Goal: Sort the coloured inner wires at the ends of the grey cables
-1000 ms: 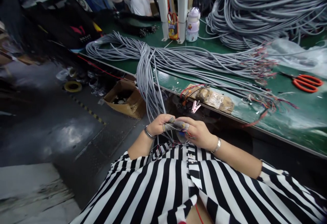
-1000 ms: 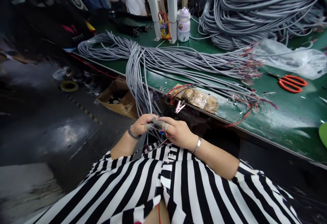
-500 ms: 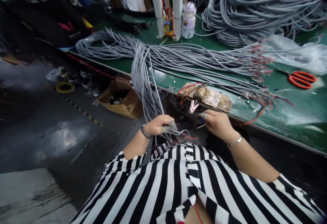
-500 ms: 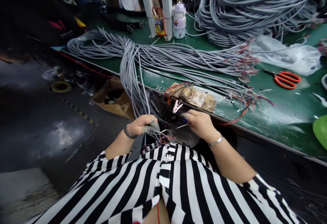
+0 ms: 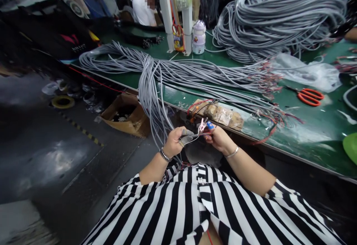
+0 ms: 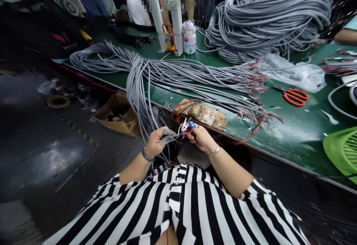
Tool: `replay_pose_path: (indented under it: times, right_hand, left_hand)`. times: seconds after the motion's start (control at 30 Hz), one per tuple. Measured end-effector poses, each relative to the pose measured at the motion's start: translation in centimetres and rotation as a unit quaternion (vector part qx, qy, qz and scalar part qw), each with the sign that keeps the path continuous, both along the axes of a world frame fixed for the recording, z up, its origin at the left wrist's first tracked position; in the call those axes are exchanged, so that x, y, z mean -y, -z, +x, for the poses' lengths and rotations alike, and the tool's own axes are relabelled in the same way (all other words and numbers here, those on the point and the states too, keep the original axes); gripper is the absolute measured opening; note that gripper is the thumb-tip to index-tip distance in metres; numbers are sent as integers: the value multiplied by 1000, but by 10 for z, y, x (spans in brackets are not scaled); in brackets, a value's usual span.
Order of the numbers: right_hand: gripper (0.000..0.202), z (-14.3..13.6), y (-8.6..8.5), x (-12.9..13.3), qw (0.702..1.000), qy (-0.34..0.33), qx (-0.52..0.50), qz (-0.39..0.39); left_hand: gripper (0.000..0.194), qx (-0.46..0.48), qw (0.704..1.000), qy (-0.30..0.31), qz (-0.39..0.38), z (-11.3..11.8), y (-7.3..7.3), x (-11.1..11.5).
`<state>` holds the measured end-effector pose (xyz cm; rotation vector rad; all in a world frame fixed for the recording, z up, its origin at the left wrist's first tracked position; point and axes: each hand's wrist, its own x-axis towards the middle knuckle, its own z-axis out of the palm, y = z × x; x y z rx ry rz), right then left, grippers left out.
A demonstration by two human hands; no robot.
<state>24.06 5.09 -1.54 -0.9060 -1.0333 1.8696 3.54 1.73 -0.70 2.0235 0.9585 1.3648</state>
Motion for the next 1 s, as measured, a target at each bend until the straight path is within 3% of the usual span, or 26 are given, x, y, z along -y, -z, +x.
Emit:
replay_pose_path:
  times: [0.13, 0.27, 0.43, 0.7, 1.0]
  right_hand:
    - [54, -8, 3, -1, 996, 76, 13, 45]
    - [60, -14, 3, -4, 997, 44, -57, -32]
    - [49, -17, 0, -8, 982, 46, -148, -105]
    - [40, -17, 0, -8, 981, 60, -157, -93]
    - [49, -17, 4, -9, 982, 39, -153, -98]
  left_hand:
    - [22, 10, 1000, -3, -7, 2, 2, -4]
    - [25, 1, 1000, -1, -25, 3, 6, -7]
    - [27, -26, 999, 24, -37, 3, 11, -11]
    - [31, -65, 995, 59, -42, 0, 13, -14]
    - [42, -115, 986, 106, -52, -6, 12, -15]
